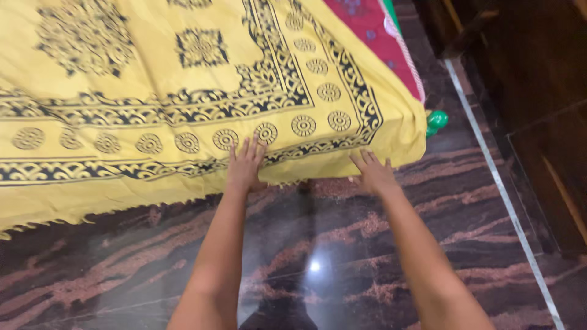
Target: The person spreads a yellow patterned bed sheet over a red mattress on a green metal bed frame. They smooth the sheet with both hands, adjust the edges, and tuck the corners under the mattress to secure it in place.
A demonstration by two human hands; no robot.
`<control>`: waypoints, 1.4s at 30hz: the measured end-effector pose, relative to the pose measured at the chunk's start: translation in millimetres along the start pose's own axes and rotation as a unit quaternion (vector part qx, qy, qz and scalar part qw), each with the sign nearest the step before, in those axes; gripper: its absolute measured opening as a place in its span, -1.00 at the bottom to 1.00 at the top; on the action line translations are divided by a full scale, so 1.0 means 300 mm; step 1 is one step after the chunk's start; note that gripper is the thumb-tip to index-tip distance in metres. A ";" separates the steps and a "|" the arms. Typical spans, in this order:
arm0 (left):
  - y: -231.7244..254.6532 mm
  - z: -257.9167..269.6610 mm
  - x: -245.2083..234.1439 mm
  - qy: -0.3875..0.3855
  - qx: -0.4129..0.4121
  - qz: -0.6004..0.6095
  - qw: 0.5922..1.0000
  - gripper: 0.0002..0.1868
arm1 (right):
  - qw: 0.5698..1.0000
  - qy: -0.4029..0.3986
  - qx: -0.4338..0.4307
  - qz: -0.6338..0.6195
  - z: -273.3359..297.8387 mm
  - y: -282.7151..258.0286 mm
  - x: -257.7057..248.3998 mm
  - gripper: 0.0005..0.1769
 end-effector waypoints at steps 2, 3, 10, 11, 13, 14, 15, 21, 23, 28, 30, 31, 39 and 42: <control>-0.024 0.075 -0.063 0.005 0.011 0.002 1.000 0.36 | 1.000 0.009 0.003 -0.006 0.068 0.026 -0.076 -0.13; -0.051 0.109 -0.099 0.011 0.012 0.009 1.000 0.33 | 1.000 0.013 0.006 -0.008 0.096 0.032 -0.118 -0.15; -0.298 0.283 -0.485 0.086 -0.050 0.077 0.992 0.12 | 0.992 0.123 -0.016 -0.023 0.268 -0.037 -0.591 -0.22; -0.328 0.304 -0.553 0.102 -0.054 0.079 0.990 0.08 | 0.988 0.146 -0.030 -0.026 0.295 -0.069 -0.669 -0.22; -0.375 0.353 -0.677 0.132 -0.060 0.082 0.986 0.01 | 0.982 0.178 -0.048 -0.026 0.358 -0.123 -0.814 -0.22; -0.399 0.374 -0.745 0.155 -0.066 0.082 0.982 -0.03 | 0.981 0.187 -0.052 -0.023 0.386 -0.147 -0.884 -0.23; -0.421 0.399 -0.805 0.175 -0.070 0.083 0.979 -0.08 | 0.980 0.192 -0.056 -0.021 0.424 -0.171 -0.943 -0.23; -0.493 0.604 -1.145 0.226 -0.083 0.089 0.966 -0.13 | 0.965 0.245 -0.082 -0.038 0.704 -0.295 -1.265 -0.25; -0.489 0.672 -1.252 0.232 -0.082 0.100 0.964 -0.12 | 0.960 0.262 -0.094 -0.027 0.799 -0.329 -1.353 -0.25; -0.459 0.775 -1.437 0.242 -0.080 0.111 0.961 -0.11 | 0.956 0.269 -0.110 -0.028 0.984 -0.354 -1.506 -0.23; -0.435 0.776 -1.490 0.243 -0.081 0.097 0.962 -0.10 | 0.958 0.261 -0.109 -0.040 1.019 -0.321 -1.546 -0.24; -0.419 0.770 -1.512 0.243 -0.082 0.091 0.962 -0.10 | 0.957 0.264 -0.111 -0.035 1.029 -0.295 -1.569 -0.24; -0.214 0.668 -1.703 0.247 -0.102 0.100 0.958 -0.11 | 0.953 0.278 -0.121 -0.017 1.033 0.021 -1.702 -0.24; -0.117 0.625 -1.800 0.270 -0.108 0.108 0.951 -0.11 | 0.948 0.293 -0.126 -0.015 1.045 0.147 -1.771 -0.25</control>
Point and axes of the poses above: each hand's wrist, its own z-axis away from the middle knuckle, its own x-axis out of the palm, y = z × x, the point moved 9 cm from there along -z, towards the middle knuckle, and after that the axes turned 10 degrees about -z, right-handed, at the moved point
